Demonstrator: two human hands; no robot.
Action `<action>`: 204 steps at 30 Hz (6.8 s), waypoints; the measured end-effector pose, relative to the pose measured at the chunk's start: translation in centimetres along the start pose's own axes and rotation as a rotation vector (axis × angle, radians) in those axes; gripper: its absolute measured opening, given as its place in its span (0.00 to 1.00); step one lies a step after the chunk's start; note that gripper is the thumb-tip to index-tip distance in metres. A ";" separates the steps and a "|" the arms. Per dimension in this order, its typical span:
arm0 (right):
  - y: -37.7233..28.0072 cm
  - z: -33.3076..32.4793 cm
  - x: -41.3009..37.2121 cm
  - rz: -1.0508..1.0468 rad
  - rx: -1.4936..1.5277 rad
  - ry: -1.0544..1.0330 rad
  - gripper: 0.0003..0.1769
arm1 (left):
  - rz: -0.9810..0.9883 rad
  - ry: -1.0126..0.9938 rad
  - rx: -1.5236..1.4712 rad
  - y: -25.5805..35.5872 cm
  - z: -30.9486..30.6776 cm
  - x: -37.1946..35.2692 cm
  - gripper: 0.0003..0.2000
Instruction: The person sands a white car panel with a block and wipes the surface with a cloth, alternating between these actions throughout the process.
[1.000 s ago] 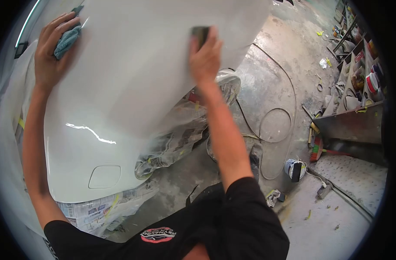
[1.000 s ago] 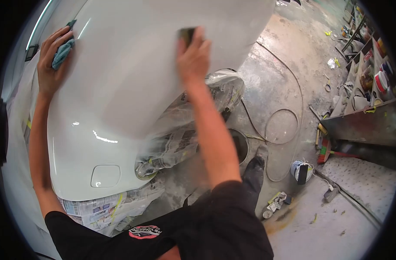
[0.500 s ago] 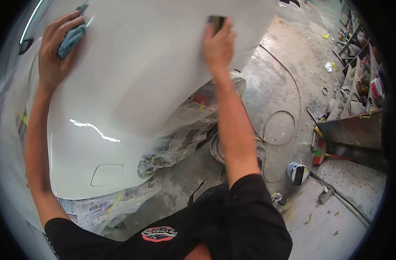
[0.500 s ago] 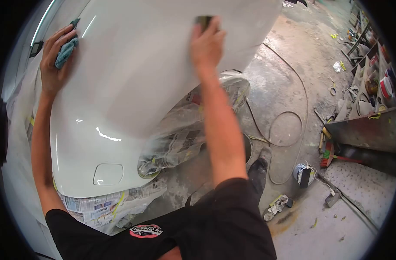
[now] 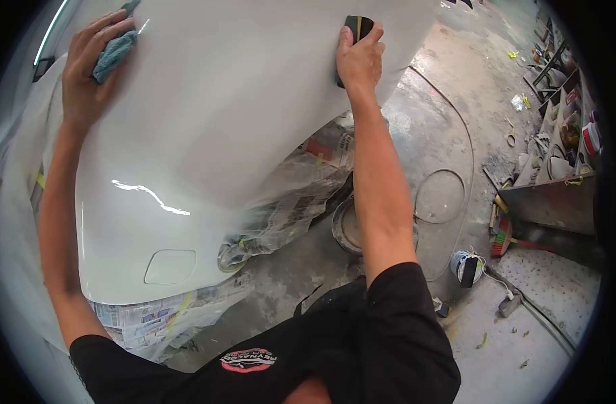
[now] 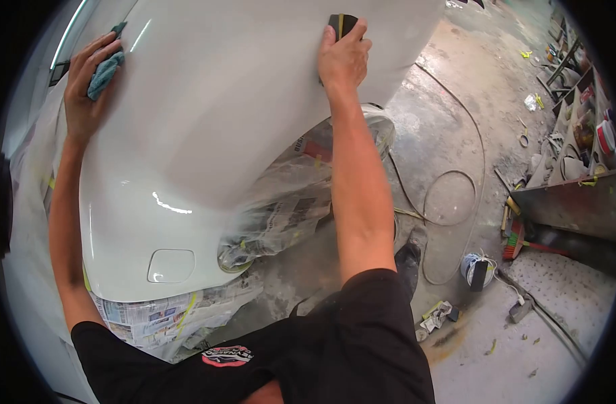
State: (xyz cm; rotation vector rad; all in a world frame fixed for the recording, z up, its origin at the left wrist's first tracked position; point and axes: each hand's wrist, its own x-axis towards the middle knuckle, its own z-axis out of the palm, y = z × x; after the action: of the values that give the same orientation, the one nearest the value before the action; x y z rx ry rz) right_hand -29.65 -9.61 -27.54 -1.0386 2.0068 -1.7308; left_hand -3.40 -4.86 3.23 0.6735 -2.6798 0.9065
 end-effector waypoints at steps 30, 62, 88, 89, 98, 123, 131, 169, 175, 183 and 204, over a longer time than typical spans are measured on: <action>6.6 0.0 -2.9 0.178 0.120 -0.020 0.40 | -0.033 -0.075 0.054 0.7 -0.4 0.0 0.20; -3.0 -1.1 -10.4 -0.458 0.033 -0.008 0.36 | -0.008 -0.069 0.009 0.4 1.0 2.8 0.22; -5.3 -1.4 -12.2 -0.541 0.024 -0.021 0.39 | 0.034 -0.006 0.014 0.1 1.9 2.9 0.12; -4.8 -1.6 -10.9 -0.454 0.034 -0.088 0.40 | 0.030 -0.021 0.023 0.1 1.9 2.8 0.13; 3.6 -0.2 1.1 0.002 0.040 0.001 0.38 | 0.056 -0.052 0.023 -0.2 1.4 3.0 0.20; 10.7 0.3 3.0 0.221 0.093 -0.045 0.38 | 0.017 -0.118 0.087 0.7 1.3 3.5 0.18; 6.7 0.6 -5.7 -0.096 0.104 -0.028 0.41 | -0.022 -0.134 0.055 0.5 1.4 3.3 0.18; 3.0 -1.6 -6.6 -0.089 0.070 -0.137 0.41 | 0.000 -0.155 0.052 -0.7 1.1 2.4 0.18; 12.0 0.1 5.9 0.209 0.254 -0.157 0.36 | -0.014 0.004 -0.162 -0.2 3.2 2.9 0.17; 2.2 -1.9 -8.5 -0.200 0.126 -0.172 0.42 | 0.039 -0.101 0.039 -0.5 1.2 2.6 0.19; 0.1 -0.3 1.8 -0.074 0.050 -0.037 0.38 | -0.026 0.080 0.050 2.9 3.0 3.8 0.08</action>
State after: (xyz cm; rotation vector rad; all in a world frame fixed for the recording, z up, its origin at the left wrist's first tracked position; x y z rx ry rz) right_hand -31.12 -10.56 -27.18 -1.1341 1.9151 -1.7757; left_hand -8.35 -6.00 0.69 0.6657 -2.5802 0.9752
